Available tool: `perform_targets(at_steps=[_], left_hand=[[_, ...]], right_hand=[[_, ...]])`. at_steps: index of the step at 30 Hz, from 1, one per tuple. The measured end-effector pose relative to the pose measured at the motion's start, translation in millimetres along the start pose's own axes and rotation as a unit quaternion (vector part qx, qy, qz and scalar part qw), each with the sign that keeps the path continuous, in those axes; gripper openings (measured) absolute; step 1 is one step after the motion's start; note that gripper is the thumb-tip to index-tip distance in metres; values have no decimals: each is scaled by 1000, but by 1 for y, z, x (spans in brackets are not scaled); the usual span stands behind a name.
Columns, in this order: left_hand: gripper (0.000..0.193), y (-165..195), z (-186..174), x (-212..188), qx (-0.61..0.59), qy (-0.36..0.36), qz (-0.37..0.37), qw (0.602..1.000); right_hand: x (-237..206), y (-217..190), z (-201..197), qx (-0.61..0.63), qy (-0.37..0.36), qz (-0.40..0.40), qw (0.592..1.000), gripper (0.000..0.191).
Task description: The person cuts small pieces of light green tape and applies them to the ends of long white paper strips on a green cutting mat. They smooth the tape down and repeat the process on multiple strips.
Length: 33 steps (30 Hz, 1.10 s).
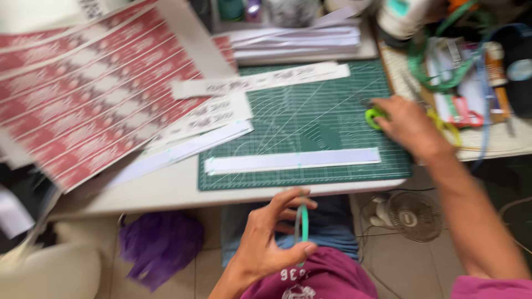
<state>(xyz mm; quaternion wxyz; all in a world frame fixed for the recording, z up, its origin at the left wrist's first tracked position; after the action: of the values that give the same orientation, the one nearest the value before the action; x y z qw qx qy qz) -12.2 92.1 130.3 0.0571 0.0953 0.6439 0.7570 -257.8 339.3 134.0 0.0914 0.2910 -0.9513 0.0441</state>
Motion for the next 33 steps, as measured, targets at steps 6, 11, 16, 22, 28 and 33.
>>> perform_targets(at_steps=[6, 11, 16, 22, 28, 33], left_hand=[[87, 4, -11, -3, -3, 18, 5, 1000], [86, 2, -14, -4, 5, 19, 0, 1000], [84, 4, -12, -3, 30, -4, 24, 999], [86, 5, -4, -4, 79, -44, 11, 996], [86, 6, 0, -4, 88, -57, 7, 994], [85, 6, 2, -3, 82, -57, 4, 995]], right_hand=[[-13, -10, 10, 296, -190, 134, 927, 40], [-61, -83, 7, 401, -327, -58, 854, 53], [-77, -130, -24, 403, -308, -275, 817, 77], [-73, -145, -17, 351, -374, -223, 829, 82], [-72, -150, -20, 346, -373, -228, 830, 81], [-74, -156, -23, 340, -375, -251, 825, 79]])
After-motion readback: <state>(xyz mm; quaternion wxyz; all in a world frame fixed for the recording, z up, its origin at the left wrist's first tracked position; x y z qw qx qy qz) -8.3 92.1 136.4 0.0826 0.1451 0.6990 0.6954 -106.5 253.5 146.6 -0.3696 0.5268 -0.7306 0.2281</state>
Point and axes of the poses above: each hand's wrist, its own x-axis towards the middle knuckle, its own z-axis out of the palm, y = z × x, the point moved 8 cm from there along x, towards the middle knuckle, and after that the axes turned 8 degrees about -x, right-handed, at the moved point
